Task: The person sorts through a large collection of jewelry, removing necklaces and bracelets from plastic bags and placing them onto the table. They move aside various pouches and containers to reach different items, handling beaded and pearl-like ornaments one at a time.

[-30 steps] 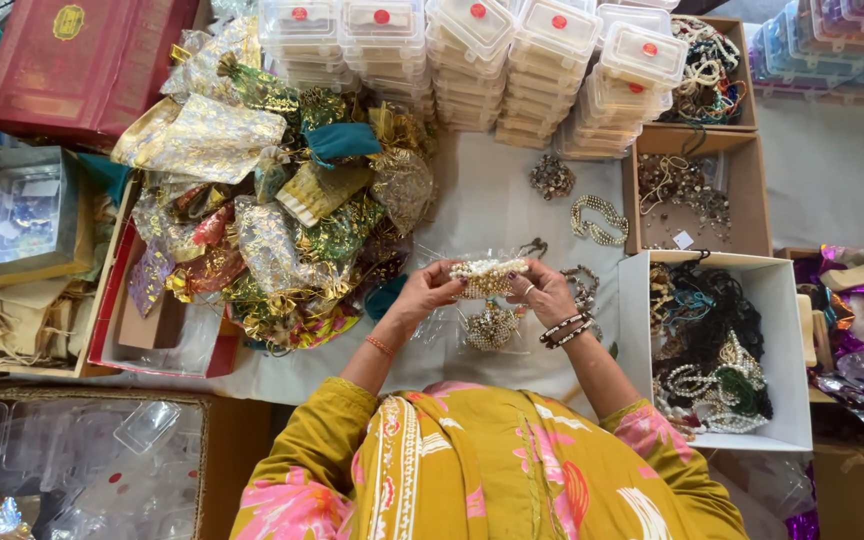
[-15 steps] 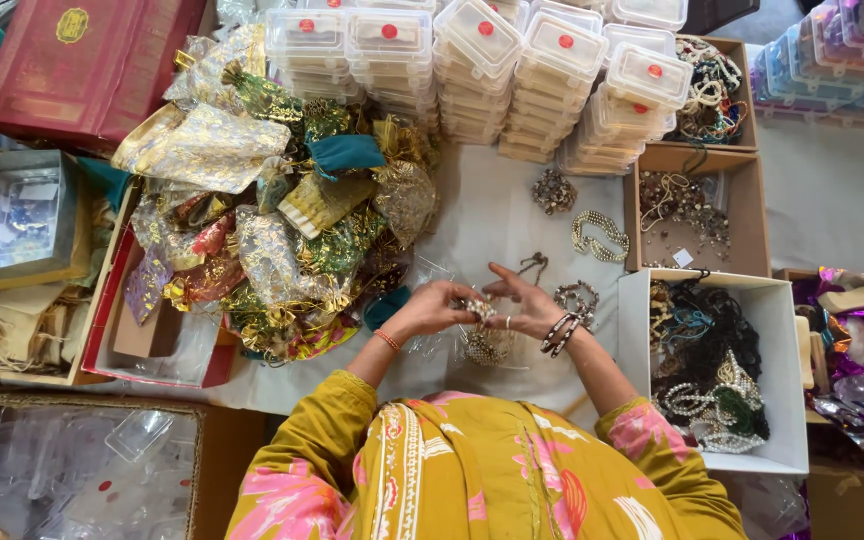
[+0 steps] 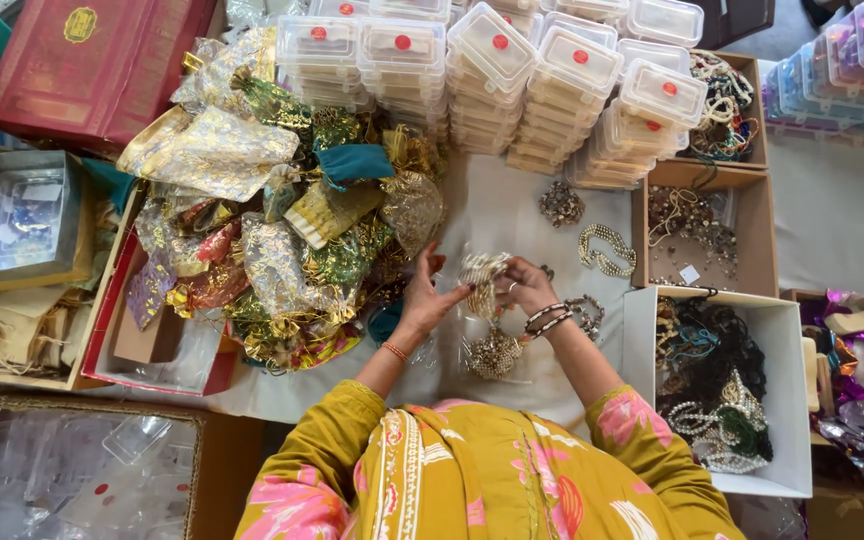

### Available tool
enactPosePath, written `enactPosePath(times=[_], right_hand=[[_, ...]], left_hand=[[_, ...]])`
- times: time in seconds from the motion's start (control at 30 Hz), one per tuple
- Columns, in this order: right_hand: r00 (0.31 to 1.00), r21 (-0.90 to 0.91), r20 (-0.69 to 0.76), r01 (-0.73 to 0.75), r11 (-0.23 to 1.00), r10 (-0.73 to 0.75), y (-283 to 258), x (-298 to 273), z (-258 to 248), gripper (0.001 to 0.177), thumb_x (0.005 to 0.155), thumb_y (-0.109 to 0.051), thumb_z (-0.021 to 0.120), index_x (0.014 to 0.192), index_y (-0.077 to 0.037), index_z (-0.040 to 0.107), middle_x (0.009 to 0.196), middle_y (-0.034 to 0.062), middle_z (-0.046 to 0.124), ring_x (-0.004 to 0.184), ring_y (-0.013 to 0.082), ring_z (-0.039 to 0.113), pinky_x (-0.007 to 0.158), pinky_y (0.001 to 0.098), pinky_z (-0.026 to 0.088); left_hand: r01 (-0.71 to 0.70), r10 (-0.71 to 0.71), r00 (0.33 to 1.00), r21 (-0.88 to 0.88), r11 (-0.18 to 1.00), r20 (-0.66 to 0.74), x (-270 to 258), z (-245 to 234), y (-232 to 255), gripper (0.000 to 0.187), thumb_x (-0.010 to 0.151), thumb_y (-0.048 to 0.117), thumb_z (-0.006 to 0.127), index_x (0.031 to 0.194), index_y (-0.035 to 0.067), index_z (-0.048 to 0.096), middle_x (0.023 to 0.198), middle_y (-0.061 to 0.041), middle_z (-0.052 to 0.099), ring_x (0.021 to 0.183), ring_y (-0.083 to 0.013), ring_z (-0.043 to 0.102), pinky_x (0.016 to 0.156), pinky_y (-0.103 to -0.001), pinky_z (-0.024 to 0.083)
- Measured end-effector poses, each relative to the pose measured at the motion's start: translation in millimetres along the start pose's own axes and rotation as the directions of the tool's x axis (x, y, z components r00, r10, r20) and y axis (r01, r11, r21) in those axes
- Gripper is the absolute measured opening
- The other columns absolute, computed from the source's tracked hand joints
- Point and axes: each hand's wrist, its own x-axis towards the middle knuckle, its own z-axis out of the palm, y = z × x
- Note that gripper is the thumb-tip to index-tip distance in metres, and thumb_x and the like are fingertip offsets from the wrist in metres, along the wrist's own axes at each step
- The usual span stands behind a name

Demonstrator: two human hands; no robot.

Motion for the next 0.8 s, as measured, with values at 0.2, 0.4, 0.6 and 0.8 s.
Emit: enactPosePath(times=[0.2, 0.4, 0.6, 0.8], right_hand=[[0.998, 0.621, 0.02, 0.032, 0.783, -0.057, -51, -15, 38, 0.049, 0.089, 0.007, 0.051, 0.135, -0.009, 0.053, 0.125, 0.0098, 0.069, 0.113, 0.0278, 0.07, 0.099, 0.052, 0.059], [0.996, 0.658, -0.083, 0.067, 0.75, -0.017, -8, 29, 8, 0.039, 0.094, 0.004, 0.053, 0.13, -0.01, 0.053, 0.121, 0.0106, 0.067, 0.112, 0.0321, 0.069, 0.098, 0.053, 0.059], [0.932, 0.479, -0.328, 0.024, 0.878, 0.154, 22, 84, -9, 0.025, 0.097, -0.002, 0.064, 0.121, -0.006, 0.054, 0.107, 0.0099, 0.072, 0.097, 0.0254, 0.075, 0.08, 0.0406, 0.065], [0.812, 0.127, -0.55, -0.151, 0.98, 0.196, 13, 99, 11, 0.036, 0.09, -0.006, 0.073, 0.122, -0.008, 0.056, 0.085, 0.0082, 0.062, 0.061, 0.0155, 0.059, 0.051, 0.0351, 0.05]], left_hand=[[0.284, -0.159, 0.944, -0.463, 0.84, 0.29, 28, 17, -41, 0.089, 0.084, 0.018, 0.084, 0.155, 0.012, 0.032, 0.142, -0.005, 0.054, 0.125, -0.0168, 0.058, 0.104, -0.034, 0.05], [0.209, -0.144, 0.977, -0.573, 0.792, 0.158, 85, 48, -74, 0.05, 0.091, 0.0, 0.073, 0.137, 0.006, 0.056, 0.109, -0.006, 0.073, 0.096, -0.0124, 0.067, 0.081, -0.026, 0.056], [-0.018, 0.001, 0.998, -0.258, 0.966, -0.065, 124, 72, -86, 0.038, 0.089, 0.002, 0.077, 0.124, 0.004, 0.064, 0.108, -0.01, 0.076, 0.098, -0.0207, 0.072, 0.085, -0.034, 0.056], [0.019, 0.005, 0.994, 0.22, 0.975, -0.11, 112, 50, -15, 0.067, 0.089, 0.004, 0.068, 0.151, 0.008, 0.043, 0.096, -0.024, 0.071, 0.09, -0.0442, 0.068, 0.083, -0.053, 0.053]])
